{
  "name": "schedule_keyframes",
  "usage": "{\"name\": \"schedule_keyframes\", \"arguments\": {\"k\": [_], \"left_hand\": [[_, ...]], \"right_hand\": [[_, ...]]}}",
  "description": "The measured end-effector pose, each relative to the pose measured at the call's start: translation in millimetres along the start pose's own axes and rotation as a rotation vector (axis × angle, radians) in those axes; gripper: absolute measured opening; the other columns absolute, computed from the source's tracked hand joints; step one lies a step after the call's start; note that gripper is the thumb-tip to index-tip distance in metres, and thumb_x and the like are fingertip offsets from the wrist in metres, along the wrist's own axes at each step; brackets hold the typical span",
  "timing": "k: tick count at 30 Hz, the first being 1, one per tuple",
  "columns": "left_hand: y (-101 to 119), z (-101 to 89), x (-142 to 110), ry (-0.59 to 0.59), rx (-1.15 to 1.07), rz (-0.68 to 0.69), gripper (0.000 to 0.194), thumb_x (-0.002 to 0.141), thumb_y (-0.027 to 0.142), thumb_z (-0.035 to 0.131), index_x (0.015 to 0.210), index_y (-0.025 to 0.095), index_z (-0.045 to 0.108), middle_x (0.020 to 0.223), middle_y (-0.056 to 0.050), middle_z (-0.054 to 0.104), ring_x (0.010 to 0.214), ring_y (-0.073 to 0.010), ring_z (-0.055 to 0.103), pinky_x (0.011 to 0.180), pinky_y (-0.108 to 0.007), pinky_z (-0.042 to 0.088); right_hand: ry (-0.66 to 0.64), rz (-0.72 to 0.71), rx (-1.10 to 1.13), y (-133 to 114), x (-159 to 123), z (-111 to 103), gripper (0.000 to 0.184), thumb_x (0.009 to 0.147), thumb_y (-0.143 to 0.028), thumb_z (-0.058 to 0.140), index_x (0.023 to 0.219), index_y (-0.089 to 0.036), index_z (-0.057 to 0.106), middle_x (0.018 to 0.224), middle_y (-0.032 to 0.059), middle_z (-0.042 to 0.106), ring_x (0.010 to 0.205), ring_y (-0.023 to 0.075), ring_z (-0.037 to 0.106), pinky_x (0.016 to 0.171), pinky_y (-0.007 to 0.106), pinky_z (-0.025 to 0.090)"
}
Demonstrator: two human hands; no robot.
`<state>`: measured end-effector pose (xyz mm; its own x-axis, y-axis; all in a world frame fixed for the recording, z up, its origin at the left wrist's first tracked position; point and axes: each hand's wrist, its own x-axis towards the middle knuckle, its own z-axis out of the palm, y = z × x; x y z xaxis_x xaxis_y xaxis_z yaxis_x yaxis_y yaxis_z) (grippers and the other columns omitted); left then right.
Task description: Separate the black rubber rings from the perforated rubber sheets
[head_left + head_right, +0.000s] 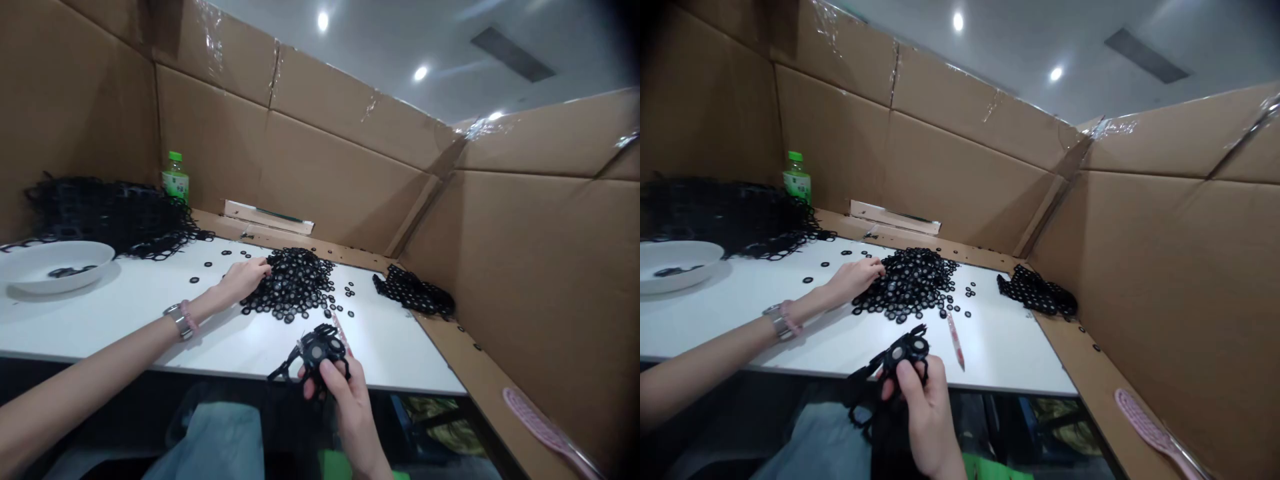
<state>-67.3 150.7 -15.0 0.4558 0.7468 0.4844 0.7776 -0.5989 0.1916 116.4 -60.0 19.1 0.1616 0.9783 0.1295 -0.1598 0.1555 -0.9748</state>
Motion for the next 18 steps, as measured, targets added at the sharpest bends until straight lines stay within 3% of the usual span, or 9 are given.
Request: {"name": "schedule_keyframes", "arguments": {"k": [4, 7, 10, 13, 16, 18], "left_hand": [[-6, 3.6, 8, -0.016, 0.034, 0.015, 0.022, 0.078, 0.012, 0.042, 0.077, 0.019, 0.062, 0.082, -0.004, 0.059, 0.072, -0.0164, 0.053, 0.061, -0.024, 0.035], [2, -2.8, 16, -0.002, -0.006, 0.063, 0.022, 0.083, 0.018, 0.042, 0.079, 0.02, 0.063, 0.087, -0.004, 0.06, 0.081, -0.0173, 0.053, 0.068, -0.024, 0.037], [30, -9.9, 19, 0.006, -0.267, 0.224, 0.025, 0.087, 0.029, 0.041, 0.078, 0.018, 0.061, 0.082, -0.005, 0.06, 0.075, -0.0154, 0.054, 0.069, -0.024, 0.039], [68, -11.6, 12, -0.15, -0.512, 0.453, 0.029, 0.084, 0.039, 0.047, 0.068, 0.017, 0.055, 0.064, -0.002, 0.056, 0.059, -0.0129, 0.05, 0.057, -0.022, 0.038], [92, -8.1, 0, -0.271, -0.566, 0.595, 0.025, 0.085, 0.035, 0.045, 0.069, 0.018, 0.053, 0.062, -0.003, 0.055, 0.057, -0.0134, 0.049, 0.057, -0.023, 0.038], [96, -5.1, -8, -0.267, -0.562, 0.598, 0.023, 0.087, 0.029, 0.04, 0.076, 0.017, 0.055, 0.066, -0.004, 0.057, 0.06, -0.0146, 0.051, 0.059, -0.023, 0.04]], "right_hand": [[-0.073, 0.023, -0.045, 0, 9, -11, 0.029, 0.074, -0.046, 0.061, 0.068, -0.017, 0.059, 0.058, 0.0008, 0.063, 0.06, 0.0158, 0.059, 0.065, 0.027, 0.046], [-0.019, 0.05, -0.07, 11, 18, -17, 0.033, 0.07, -0.05, 0.063, 0.066, -0.019, 0.056, 0.058, 0.0, 0.063, 0.061, 0.0165, 0.06, 0.063, 0.026, 0.047], [0.067, 0.108, -0.037, 28, 29, -20, 0.034, 0.066, -0.052, 0.066, 0.064, -0.019, 0.055, 0.057, -0.0022, 0.061, 0.059, 0.0157, 0.059, 0.06, 0.025, 0.048], [0.158, 0.123, -0.049, 44, 39, -22, 0.036, 0.062, -0.053, 0.068, 0.06, -0.02, 0.056, 0.056, -0.0029, 0.059, 0.058, 0.0151, 0.057, 0.058, 0.024, 0.047], [0.214, 0.07, -0.129, 54, 44, -24, 0.035, 0.062, -0.054, 0.068, 0.063, -0.02, 0.061, 0.059, -0.0018, 0.061, 0.063, 0.0163, 0.057, 0.061, 0.023, 0.047], [0.223, 0.026, -0.189, 59, 46, -24, 0.036, 0.064, -0.055, 0.066, 0.067, -0.019, 0.063, 0.063, -0.0012, 0.063, 0.065, 0.0165, 0.057, 0.063, 0.023, 0.046]]}}
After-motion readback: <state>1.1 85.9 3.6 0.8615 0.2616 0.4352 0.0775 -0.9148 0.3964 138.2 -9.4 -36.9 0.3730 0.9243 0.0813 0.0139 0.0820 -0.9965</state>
